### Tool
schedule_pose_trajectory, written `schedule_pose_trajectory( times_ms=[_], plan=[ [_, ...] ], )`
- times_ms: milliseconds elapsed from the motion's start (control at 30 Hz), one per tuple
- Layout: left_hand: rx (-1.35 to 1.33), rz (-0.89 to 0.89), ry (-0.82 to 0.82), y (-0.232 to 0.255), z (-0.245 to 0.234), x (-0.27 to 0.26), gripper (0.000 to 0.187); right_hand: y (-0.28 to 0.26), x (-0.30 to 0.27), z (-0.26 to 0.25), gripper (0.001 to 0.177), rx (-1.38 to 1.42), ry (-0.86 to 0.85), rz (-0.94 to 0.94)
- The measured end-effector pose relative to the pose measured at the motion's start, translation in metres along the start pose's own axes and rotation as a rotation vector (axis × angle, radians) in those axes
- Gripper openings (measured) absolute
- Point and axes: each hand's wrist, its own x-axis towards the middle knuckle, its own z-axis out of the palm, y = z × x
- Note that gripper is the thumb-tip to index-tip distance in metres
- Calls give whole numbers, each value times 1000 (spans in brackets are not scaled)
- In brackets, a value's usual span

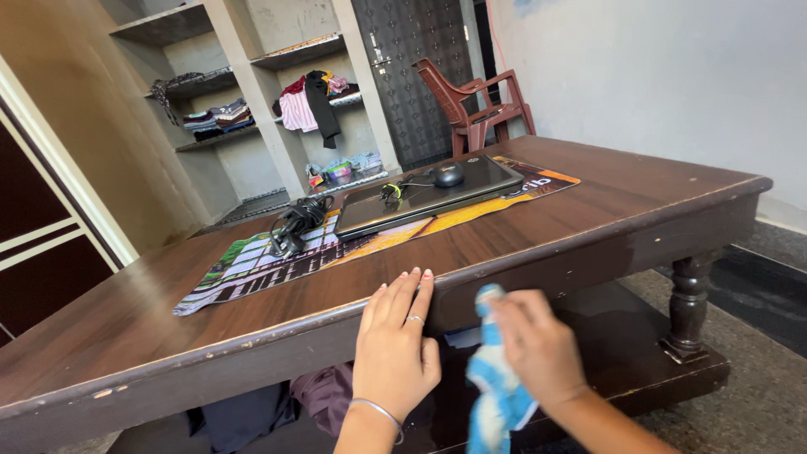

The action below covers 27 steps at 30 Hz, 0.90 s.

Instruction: The person is cleaning a wooden table with a cloth. They wipe the lower shelf and the tabletop, focusing on removing dust and dirt. The task involves methodical wiping of different sections of the table.

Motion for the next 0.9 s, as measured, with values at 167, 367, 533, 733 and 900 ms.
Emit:
schedule_pose_trajectory(
  times_ms=[167, 367, 533, 733, 900],
  plan=[
    [-18, -2, 0, -2, -1, -1, 77, 1, -4, -2, 19, 50, 190, 265],
    [-6, 3, 0, -1, 2, 0, 75, -39, -7, 40, 18, 95, -124, 4],
    [-1, 38, -33, -4, -1, -2, 75, -18, -4, 26, 37, 41, -222, -324],
    [30, 37, -18, -4, 2, -2, 75, 46, 28, -30, 24, -236, -119, -103],
    [24, 2, 0, -4, 10, -3, 73, 37, 48, -46, 21, 2, 112, -18]
  ],
)
